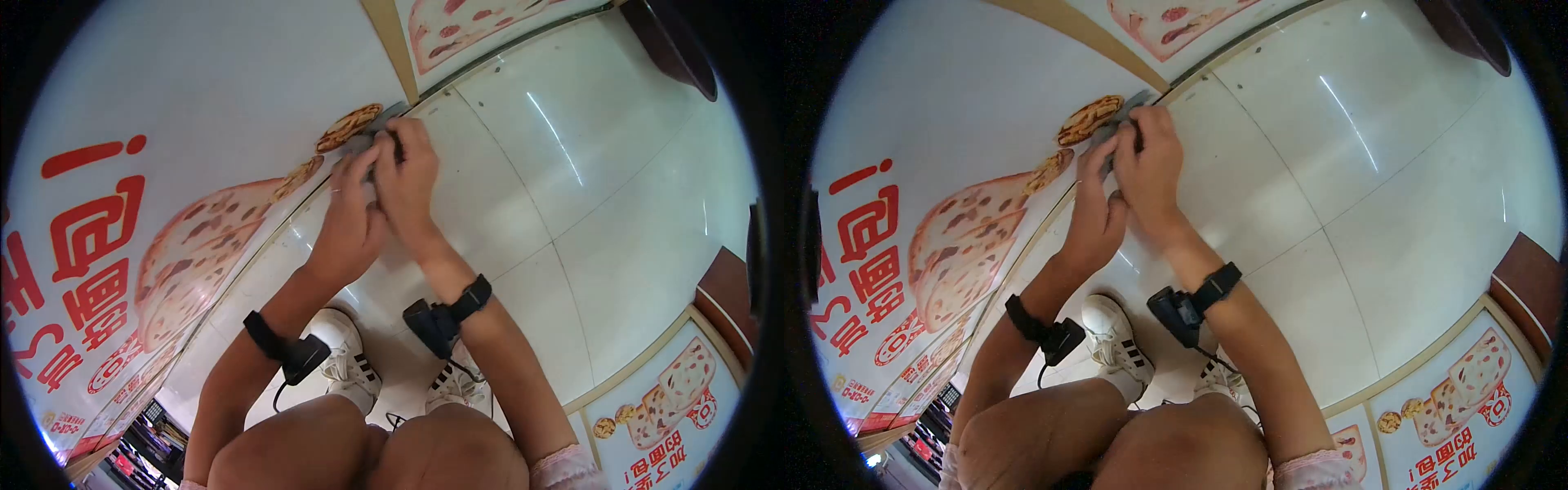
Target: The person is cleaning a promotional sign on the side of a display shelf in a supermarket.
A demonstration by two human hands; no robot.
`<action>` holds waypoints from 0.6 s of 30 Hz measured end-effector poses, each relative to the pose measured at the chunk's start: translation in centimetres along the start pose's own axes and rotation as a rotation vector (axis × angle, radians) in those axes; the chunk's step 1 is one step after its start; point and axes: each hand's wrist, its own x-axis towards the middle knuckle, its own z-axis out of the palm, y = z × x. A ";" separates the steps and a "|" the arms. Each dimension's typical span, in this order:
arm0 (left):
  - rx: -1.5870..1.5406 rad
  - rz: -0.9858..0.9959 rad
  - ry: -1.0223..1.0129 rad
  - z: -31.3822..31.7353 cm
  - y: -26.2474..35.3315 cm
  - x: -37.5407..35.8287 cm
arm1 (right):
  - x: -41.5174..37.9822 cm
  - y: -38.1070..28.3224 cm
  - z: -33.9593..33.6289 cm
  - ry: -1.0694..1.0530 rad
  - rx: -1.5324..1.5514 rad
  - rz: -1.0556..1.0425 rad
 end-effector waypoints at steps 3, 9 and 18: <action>0.172 -0.161 0.024 -2.6 -2.4 -5.7 | -4.8 -1.1 2.9 -0.239 0.152 0.140; 0.362 -0.347 0.279 -6.5 -7.2 -17.9 | -14.8 -1.1 9.6 -0.735 0.243 0.146; 0.351 -0.471 0.268 -7.9 -6.3 -18.2 | -17.6 0.1 11.9 -0.753 0.387 0.281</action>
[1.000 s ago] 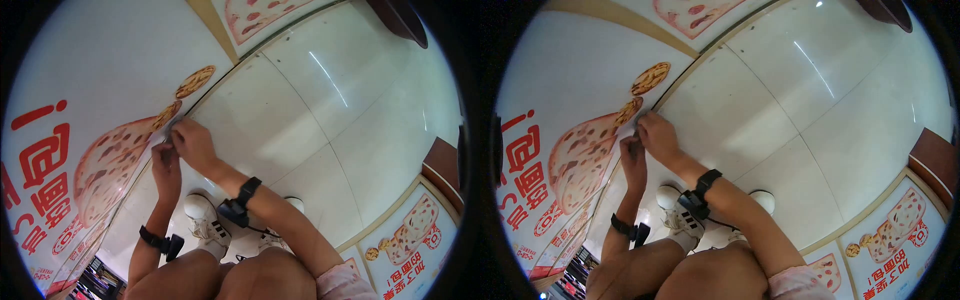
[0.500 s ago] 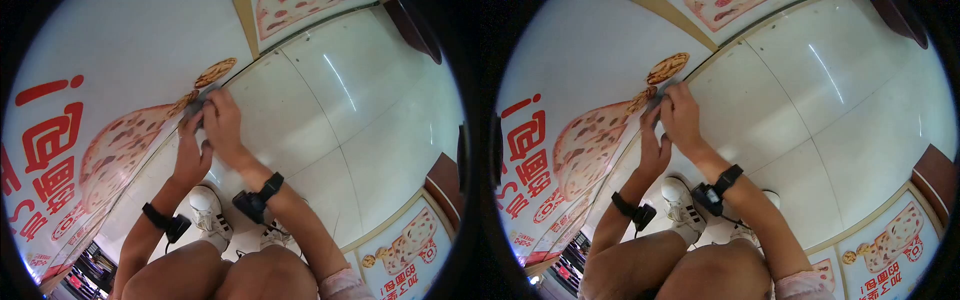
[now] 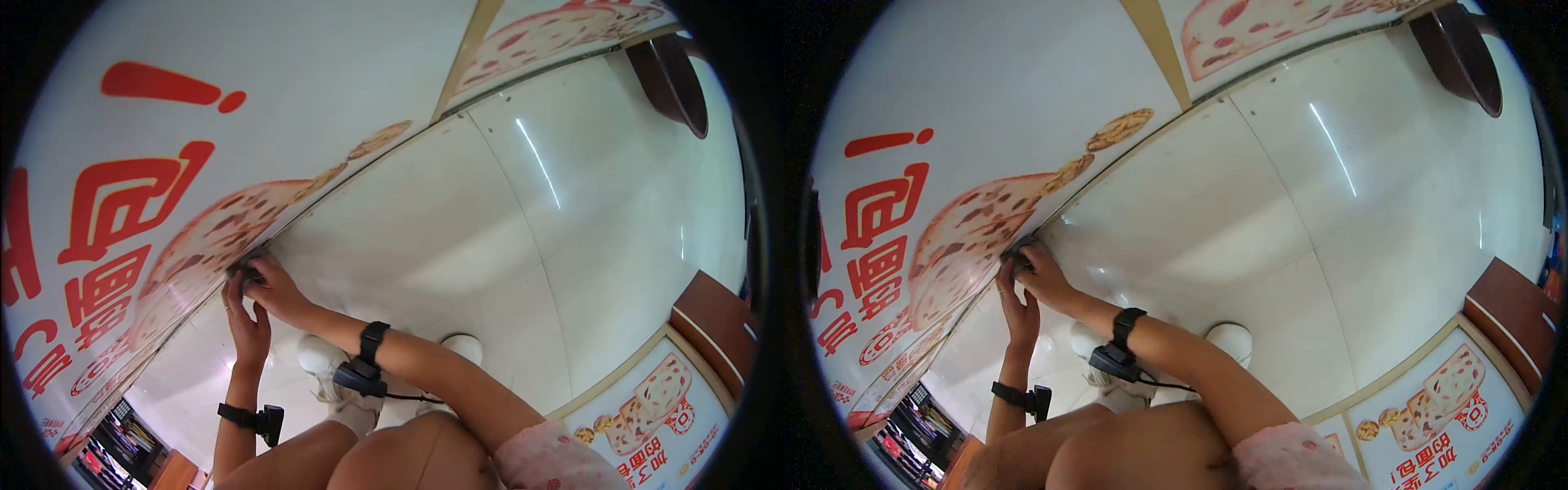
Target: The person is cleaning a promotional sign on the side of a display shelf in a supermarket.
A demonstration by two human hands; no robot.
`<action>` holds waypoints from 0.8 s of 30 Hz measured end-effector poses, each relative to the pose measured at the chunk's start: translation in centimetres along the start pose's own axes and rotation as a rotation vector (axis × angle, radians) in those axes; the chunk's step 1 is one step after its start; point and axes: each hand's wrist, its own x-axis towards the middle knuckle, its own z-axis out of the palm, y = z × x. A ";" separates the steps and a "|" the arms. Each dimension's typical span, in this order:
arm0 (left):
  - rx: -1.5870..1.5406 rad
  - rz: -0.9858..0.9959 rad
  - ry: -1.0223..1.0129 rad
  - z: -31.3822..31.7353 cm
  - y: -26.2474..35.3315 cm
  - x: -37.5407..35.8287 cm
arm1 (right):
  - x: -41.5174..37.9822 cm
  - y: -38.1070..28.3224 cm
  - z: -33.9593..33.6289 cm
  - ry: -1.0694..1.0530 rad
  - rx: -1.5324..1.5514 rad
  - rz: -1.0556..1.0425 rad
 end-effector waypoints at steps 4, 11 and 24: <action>-0.033 0.129 -0.183 2.3 2.3 2.4 | 0.0 -2.3 -5.8 0.047 0.442 0.358; -0.117 0.236 -0.281 5.8 9.2 6.0 | -0.2 -6.5 -12.6 0.245 0.631 0.370; -0.027 -0.040 -0.034 1.9 -0.3 -1.3 | -1.1 -1.3 -1.0 -0.088 0.379 0.488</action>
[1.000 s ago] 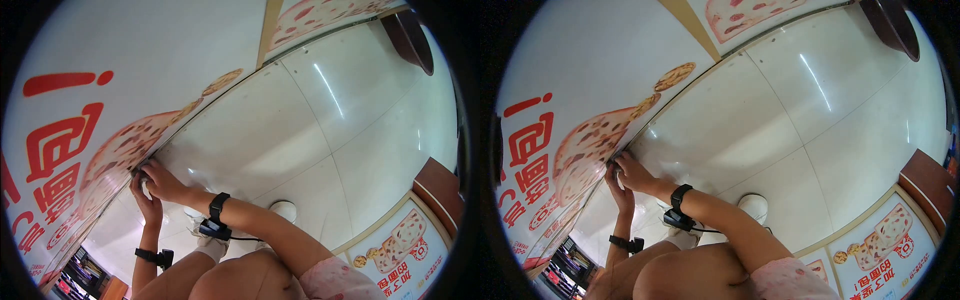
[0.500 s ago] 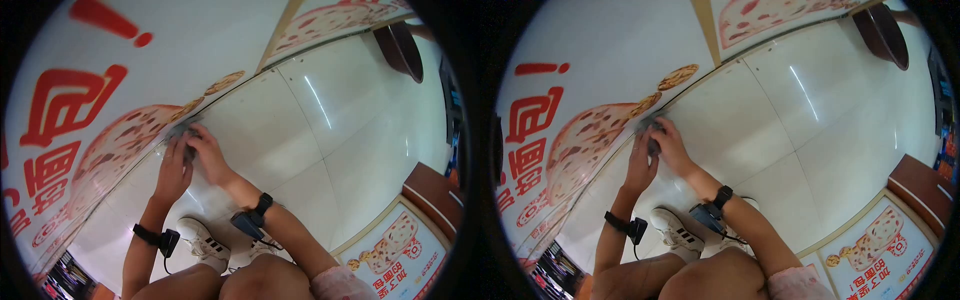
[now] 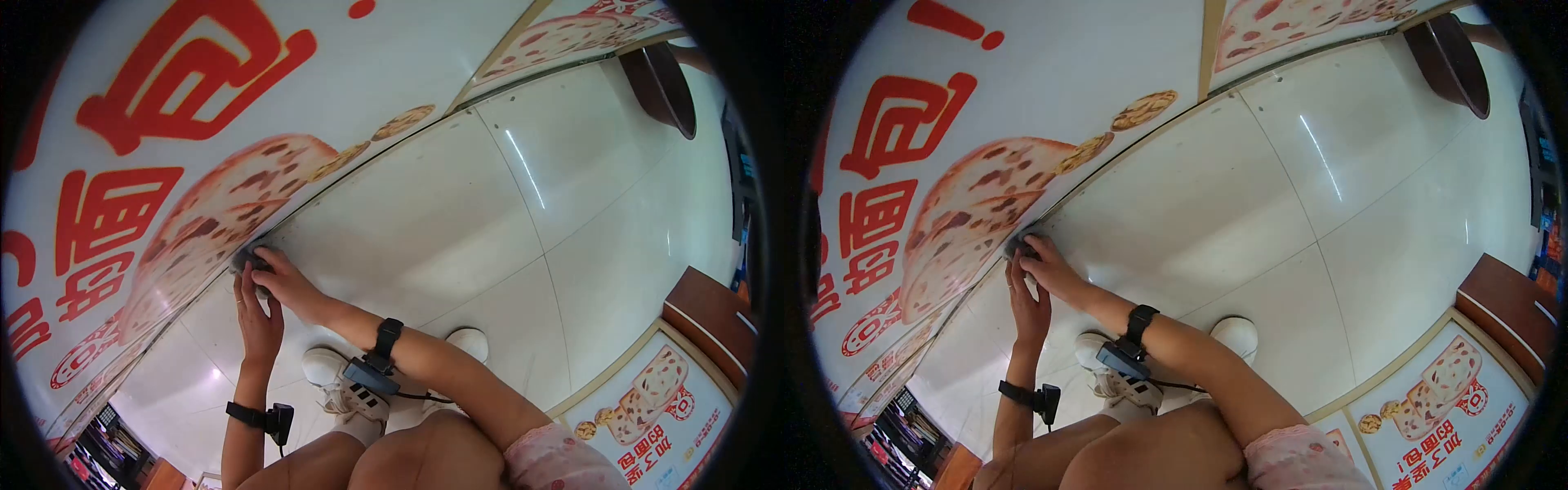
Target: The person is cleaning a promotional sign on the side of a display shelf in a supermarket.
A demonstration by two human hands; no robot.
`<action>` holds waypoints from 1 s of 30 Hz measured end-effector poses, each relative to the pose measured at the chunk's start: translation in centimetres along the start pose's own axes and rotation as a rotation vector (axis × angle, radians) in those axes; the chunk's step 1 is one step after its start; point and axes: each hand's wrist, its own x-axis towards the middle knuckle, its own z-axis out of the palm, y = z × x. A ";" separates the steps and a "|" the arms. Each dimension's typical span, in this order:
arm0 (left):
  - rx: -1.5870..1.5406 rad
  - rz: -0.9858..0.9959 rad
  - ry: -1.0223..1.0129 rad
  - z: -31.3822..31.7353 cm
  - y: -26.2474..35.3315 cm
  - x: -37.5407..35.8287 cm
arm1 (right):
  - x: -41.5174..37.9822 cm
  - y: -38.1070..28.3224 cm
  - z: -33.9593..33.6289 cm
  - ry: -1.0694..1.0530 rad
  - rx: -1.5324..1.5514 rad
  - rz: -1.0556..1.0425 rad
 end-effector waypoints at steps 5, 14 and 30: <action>0.031 0.154 -0.119 1.0 2.4 1.4 | -1.7 -2.6 -2.6 0.108 0.208 -0.003; 0.002 0.184 -0.196 2.0 3.8 2.2 | -2.0 -3.6 -4.0 0.120 0.207 -0.014; 0.002 -0.102 0.142 1.0 -2.7 -3.4 | 3.1 4.0 2.5 -0.114 -0.471 -0.004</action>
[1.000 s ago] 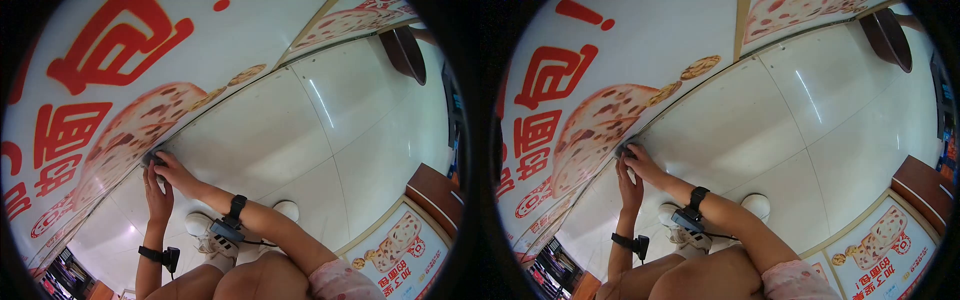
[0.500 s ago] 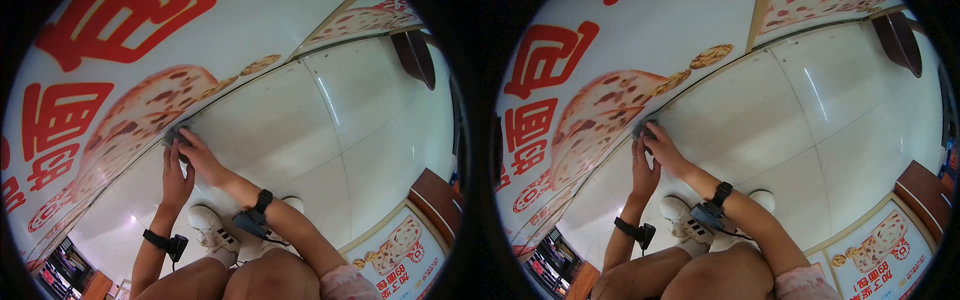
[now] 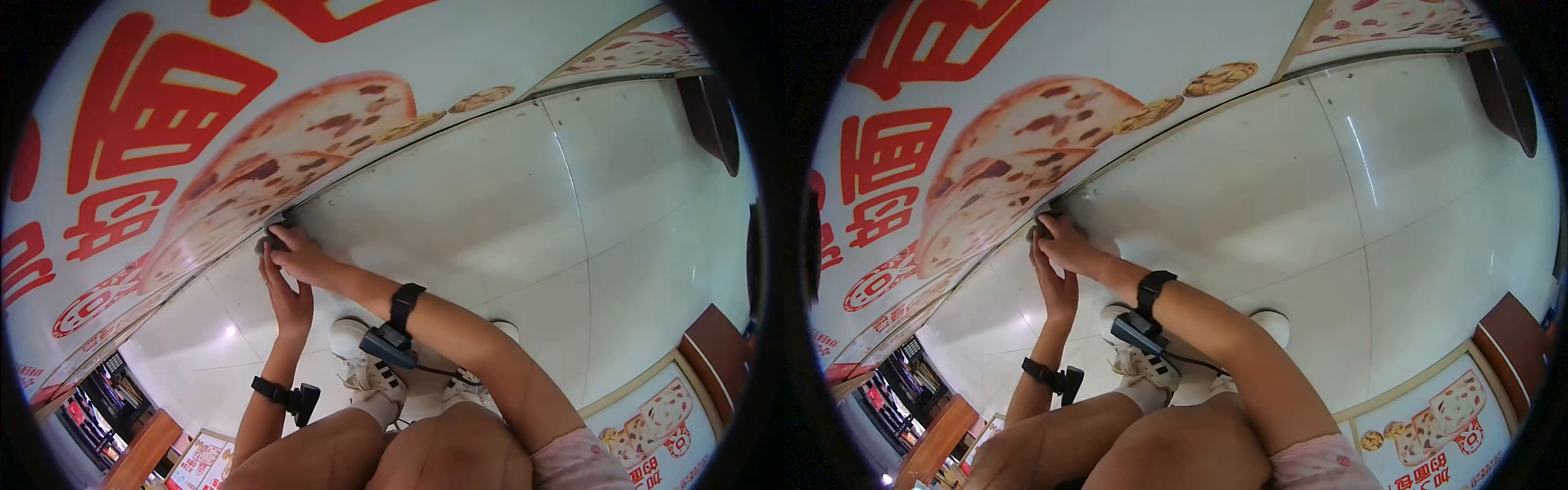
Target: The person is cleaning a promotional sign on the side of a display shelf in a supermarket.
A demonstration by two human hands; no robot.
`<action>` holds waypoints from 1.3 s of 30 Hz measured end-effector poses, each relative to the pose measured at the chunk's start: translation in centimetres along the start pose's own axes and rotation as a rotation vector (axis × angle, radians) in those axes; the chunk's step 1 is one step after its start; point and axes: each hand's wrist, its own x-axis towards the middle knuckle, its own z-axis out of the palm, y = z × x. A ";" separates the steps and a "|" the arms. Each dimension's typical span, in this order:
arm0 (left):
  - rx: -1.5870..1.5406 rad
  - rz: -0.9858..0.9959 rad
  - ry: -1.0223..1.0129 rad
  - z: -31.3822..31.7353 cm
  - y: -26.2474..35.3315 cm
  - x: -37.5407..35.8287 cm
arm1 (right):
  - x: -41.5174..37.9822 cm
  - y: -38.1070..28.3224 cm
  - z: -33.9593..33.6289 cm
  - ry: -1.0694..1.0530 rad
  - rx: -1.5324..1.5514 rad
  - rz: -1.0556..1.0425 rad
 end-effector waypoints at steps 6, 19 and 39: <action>-0.037 -0.029 0.059 -0.6 -2.3 -0.1 | 2.4 1.3 3.3 0.020 -0.127 -0.100; -0.075 0.160 -0.186 2.5 6.3 4.1 | -3.6 -3.5 -7.5 0.342 0.228 -0.222; -0.093 0.338 -0.133 2.1 7.3 4.5 | -5.2 -6.0 -8.4 0.523 0.041 -0.453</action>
